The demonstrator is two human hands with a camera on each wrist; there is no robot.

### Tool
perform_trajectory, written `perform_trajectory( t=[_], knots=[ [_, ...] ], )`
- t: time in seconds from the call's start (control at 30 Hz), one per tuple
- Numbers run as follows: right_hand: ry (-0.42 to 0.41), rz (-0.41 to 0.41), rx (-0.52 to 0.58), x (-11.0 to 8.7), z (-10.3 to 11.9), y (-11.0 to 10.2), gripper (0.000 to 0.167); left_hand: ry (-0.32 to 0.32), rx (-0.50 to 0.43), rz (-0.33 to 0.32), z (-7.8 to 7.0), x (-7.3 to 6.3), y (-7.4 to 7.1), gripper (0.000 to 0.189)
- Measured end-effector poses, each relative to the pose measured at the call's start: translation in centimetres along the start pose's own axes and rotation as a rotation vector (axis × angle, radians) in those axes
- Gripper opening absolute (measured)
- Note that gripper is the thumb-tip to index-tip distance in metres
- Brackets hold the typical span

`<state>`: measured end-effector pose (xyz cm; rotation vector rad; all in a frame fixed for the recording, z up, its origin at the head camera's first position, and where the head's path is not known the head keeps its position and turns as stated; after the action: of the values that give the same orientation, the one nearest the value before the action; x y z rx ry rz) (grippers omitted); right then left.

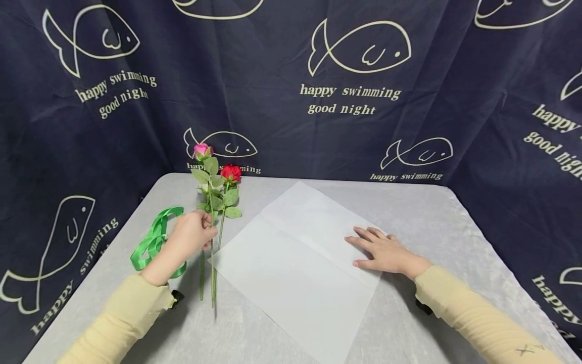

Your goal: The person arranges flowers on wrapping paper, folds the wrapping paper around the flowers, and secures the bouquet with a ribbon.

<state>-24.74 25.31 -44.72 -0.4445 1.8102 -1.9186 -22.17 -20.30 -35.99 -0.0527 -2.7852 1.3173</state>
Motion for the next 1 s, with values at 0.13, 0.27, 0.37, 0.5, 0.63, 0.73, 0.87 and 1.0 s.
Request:
perform_trajectory(
  t=[0.13, 0.27, 0.37, 0.5, 0.63, 0.73, 0.87, 1.0],
  knots=[
    [-0.002, -0.002, -0.005, 0.0, -0.1, 0.1, 0.07, 0.034, -0.014, -0.007, -1.1, 0.1, 0.2, 0.011],
    [-0.002, -0.003, -0.005, 0.0, -0.1, 0.1, 0.07, 0.055, -0.04, -0.004, -2.2, 0.3, 0.5, 0.011],
    [-0.003, -0.008, -0.007, -0.1, -0.1, 0.0, 0.07, 0.081, -0.025, -0.014, -3.1, 0.4, 0.6, 0.01],
    [-0.008, -0.012, -0.013, 0.0, 0.0, 0.0, 0.07, 0.102, -0.03, -0.011, -4.1, 0.6, 0.9, 0.011],
    [-0.011, -0.019, -0.011, 0.0, 0.0, 0.0, 0.069, 0.125, -0.063, -0.003, -5.1, 0.8, 1.3, 0.012],
    [-0.016, -0.032, -0.012, -0.1, 0.1, -0.1, 0.068, 0.143, -0.082, -0.005, -5.9, 1.1, 1.7, 0.014],
    [-0.017, -0.037, -0.015, -0.1, 0.1, -0.2, 0.068, 0.16, -0.104, 0.008, -6.8, 1.6, 2.3, 0.015],
    [-0.018, -0.042, -0.017, -0.1, 0.1, -0.2, 0.068, 0.172, -0.113, 0.027, -7.7, 1.9, 2.9, 0.015]
  ],
)
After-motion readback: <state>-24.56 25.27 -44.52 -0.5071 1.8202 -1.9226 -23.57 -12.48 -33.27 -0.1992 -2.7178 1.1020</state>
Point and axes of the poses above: each hand's wrist, its own x-axis towards the middle knuckle, its own y-axis out of the palm, z = x × y, the point moved 3 cm from there along x, towards the middle knuckle, and after that the axes turned 2 degrees about -x, right-handed, at the moved point
